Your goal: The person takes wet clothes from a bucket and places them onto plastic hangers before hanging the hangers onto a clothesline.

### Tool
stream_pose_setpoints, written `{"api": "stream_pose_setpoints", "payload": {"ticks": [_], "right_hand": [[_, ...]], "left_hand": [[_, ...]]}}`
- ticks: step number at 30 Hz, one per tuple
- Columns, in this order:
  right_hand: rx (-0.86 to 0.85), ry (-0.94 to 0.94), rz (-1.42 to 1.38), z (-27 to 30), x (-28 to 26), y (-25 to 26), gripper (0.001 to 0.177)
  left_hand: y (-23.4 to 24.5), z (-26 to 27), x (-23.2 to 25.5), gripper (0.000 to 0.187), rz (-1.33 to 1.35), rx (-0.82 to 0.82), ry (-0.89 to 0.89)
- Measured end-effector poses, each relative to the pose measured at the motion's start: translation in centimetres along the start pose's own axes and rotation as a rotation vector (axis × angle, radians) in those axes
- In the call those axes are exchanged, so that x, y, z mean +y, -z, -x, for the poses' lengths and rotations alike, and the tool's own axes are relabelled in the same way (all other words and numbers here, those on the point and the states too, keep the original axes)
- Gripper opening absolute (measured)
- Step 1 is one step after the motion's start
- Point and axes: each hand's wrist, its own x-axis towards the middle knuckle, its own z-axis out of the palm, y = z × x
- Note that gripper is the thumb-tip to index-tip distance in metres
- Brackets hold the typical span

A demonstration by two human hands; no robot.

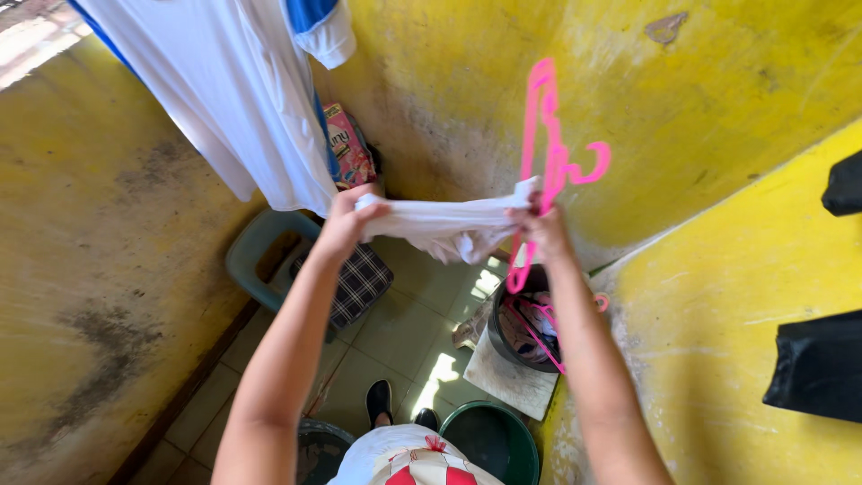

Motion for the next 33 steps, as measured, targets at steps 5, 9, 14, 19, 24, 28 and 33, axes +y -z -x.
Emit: {"api": "stream_pose_setpoints", "payload": {"ticks": [5,9,14,19,24,28,33], "right_hand": [[-0.256,0.132,0.113,-0.4,-8.2,-5.2,0.02],[-0.467,0.031,-0.039,0.2,-9.4,-14.3,0.013],[-0.346,0.08,0.112,-2.1,-9.9,-14.4,0.012],[-0.227,0.165,0.431,-3.0,-9.8,-7.5,0.007],[-0.217,0.396,0.468,-2.9,-12.4,-5.2,0.005],[-0.118,0.112,0.35,-1.7,-12.3,-7.4,0.01],[-0.266,-0.029,0.39,-0.3,-10.9,-14.0,0.011]], "left_hand": [[5.3,2.2,-0.3,0.034,-0.675,0.078,0.126],[-0.6,-0.7,-0.4,0.093,-0.717,-0.176,-0.589],[-3.2,-1.9,-1.6,0.055,-0.723,-0.384,-0.001],[1.0,-0.4,1.9,0.055,-0.585,-0.32,-0.171],[1.8,-2.2,6.6,0.013,-0.523,-0.149,-0.368],[0.8,-1.6,7.9,0.023,-0.584,-0.253,-0.014],[-1.9,-1.6,6.7,0.034,-0.516,-0.398,0.048]]}}
